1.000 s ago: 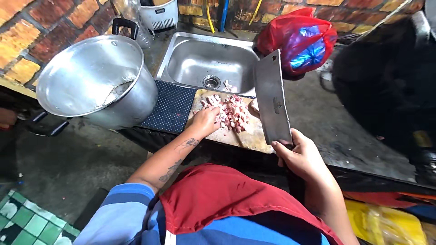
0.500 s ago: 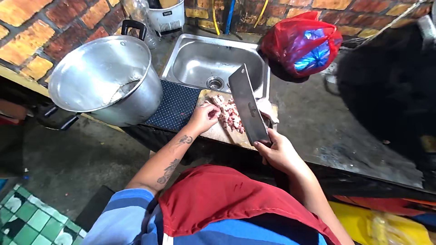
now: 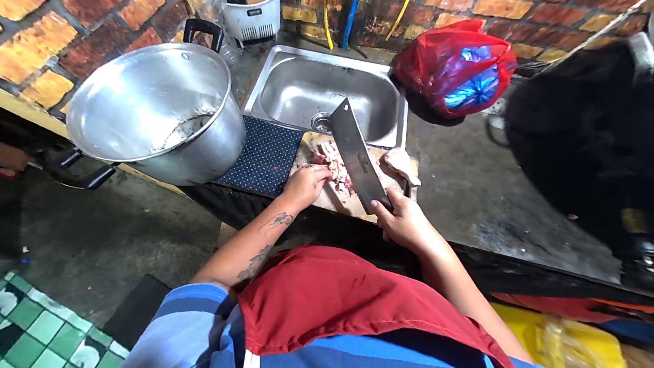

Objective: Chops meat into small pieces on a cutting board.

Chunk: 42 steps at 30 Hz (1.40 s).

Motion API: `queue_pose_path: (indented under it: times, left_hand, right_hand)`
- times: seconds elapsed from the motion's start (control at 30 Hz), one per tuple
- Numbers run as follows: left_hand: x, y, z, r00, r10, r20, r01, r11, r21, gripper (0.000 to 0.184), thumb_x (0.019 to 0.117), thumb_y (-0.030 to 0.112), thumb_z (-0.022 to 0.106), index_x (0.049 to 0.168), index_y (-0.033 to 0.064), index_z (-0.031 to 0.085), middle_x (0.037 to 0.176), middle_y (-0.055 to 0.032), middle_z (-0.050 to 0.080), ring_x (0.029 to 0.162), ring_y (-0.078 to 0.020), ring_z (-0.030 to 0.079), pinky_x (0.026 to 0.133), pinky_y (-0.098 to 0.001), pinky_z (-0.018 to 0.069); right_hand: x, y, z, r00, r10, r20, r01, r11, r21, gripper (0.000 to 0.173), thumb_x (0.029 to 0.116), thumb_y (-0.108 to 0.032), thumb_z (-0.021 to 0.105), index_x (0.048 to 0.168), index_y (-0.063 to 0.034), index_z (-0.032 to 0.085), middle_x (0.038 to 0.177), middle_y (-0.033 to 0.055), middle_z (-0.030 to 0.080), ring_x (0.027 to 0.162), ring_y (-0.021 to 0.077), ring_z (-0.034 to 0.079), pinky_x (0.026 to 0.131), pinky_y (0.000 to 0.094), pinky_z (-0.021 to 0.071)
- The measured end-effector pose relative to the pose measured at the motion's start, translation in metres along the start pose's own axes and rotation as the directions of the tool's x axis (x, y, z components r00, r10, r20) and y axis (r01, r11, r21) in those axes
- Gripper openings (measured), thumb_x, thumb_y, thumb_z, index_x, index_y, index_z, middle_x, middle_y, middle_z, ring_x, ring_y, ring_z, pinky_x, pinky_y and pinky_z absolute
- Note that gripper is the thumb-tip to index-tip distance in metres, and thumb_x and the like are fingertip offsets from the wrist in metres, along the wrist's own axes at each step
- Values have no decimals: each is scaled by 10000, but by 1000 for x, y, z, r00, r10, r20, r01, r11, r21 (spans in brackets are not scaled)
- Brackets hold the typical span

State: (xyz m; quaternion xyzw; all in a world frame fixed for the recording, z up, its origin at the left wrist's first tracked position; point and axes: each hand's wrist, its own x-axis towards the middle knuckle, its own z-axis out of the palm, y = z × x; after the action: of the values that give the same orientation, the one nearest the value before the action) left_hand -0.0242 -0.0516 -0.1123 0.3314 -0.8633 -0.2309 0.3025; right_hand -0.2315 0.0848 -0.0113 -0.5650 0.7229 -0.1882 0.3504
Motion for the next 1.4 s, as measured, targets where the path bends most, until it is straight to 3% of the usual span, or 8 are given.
queue_pose_path:
  times: [0.33, 0.47, 0.53, 0.77, 0.87, 1.03, 1.2, 1.4]
  left_hand:
    - [-18, -7, 17, 976, -100, -191, 109, 993, 35, 173, 931, 7, 630, 1020, 8, 779, 1115, -177, 745, 1098, -331, 711, 992, -491, 559]
    - [-19, -8, 22, 954, -12, -298, 26, 999, 41, 154, 902, -43, 643, 944, 10, 781, 1048, -164, 761, 1018, -310, 736, 932, -459, 586]
    - [-21, -9, 24, 944, 44, -326, -36, 999, 31, 176, 909, -51, 629, 953, 5, 791, 1046, -163, 769, 1023, -310, 742, 931, -457, 588]
    - [-20, -11, 21, 966, 48, -252, -30, 997, 75, 131, 900, 62, 693, 987, 5, 773, 1077, -172, 750, 1060, -329, 721, 939, -480, 577]
    - [-21, -11, 16, 984, 42, -176, -29, 997, 76, 204, 845, 90, 750, 1028, 1, 765, 1116, -172, 741, 1100, -337, 702, 967, -496, 558]
    - [-26, -16, 17, 967, 84, -240, -85, 996, 5, 249, 1011, 214, 626, 1087, 23, 766, 1196, -181, 708, 1199, -334, 648, 1098, -482, 472]
    - [-32, -11, 14, 968, -25, -252, 33, 999, 28, 214, 932, 151, 726, 1106, 33, 762, 1242, -181, 688, 1246, -348, 613, 1094, -466, 480]
    - [-10, 7, -32, 862, -506, 42, 502, 862, 73, 899, 775, 288, 914, 1487, -42, 476, 1424, -268, 554, 1330, -424, 536, 1128, -558, 428]
  right_hand:
    - [24, -43, -5, 823, -360, -440, 314, 933, -175, 325, 1102, -319, 369, 1167, -76, 574, 627, 24, 583, 486, 160, 611, 468, 398, 550]
    - [45, -46, 13, 991, -121, -58, 104, 966, -235, 332, 1109, -254, 417, 1234, 10, 574, 806, 173, 654, 684, 319, 681, 662, 538, 577]
    - [61, -37, 27, 982, 76, 173, -21, 954, -300, 378, 1119, -273, 418, 1301, 20, 572, 892, 206, 664, 741, 324, 685, 715, 518, 573]
    - [75, -48, 39, 975, 132, 177, -37, 887, -460, 372, 1113, -321, 404, 1215, -27, 609, 1012, 211, 700, 995, 393, 703, 848, 595, 547]
    - [91, -44, 41, 977, 94, 191, -8, 913, -407, 384, 1118, -334, 398, 1200, -26, 612, 969, 219, 691, 920, 396, 705, 792, 605, 556]
    - [107, -30, 28, 978, 32, 206, 27, 959, -281, 363, 1118, -320, 434, 1165, -10, 617, 862, 199, 655, 734, 348, 678, 685, 556, 557]
    - [93, -31, 23, 993, 40, 112, -6, 956, -292, 341, 1114, -317, 440, 1163, -34, 624, 819, 179, 669, 651, 320, 683, 621, 537, 577]
    - [51, -25, -16, 995, -19, -97, 0, 982, -189, 329, 1108, -294, 463, 1153, -11, 624, 680, 118, 633, 522, 237, 640, 547, 467, 581]
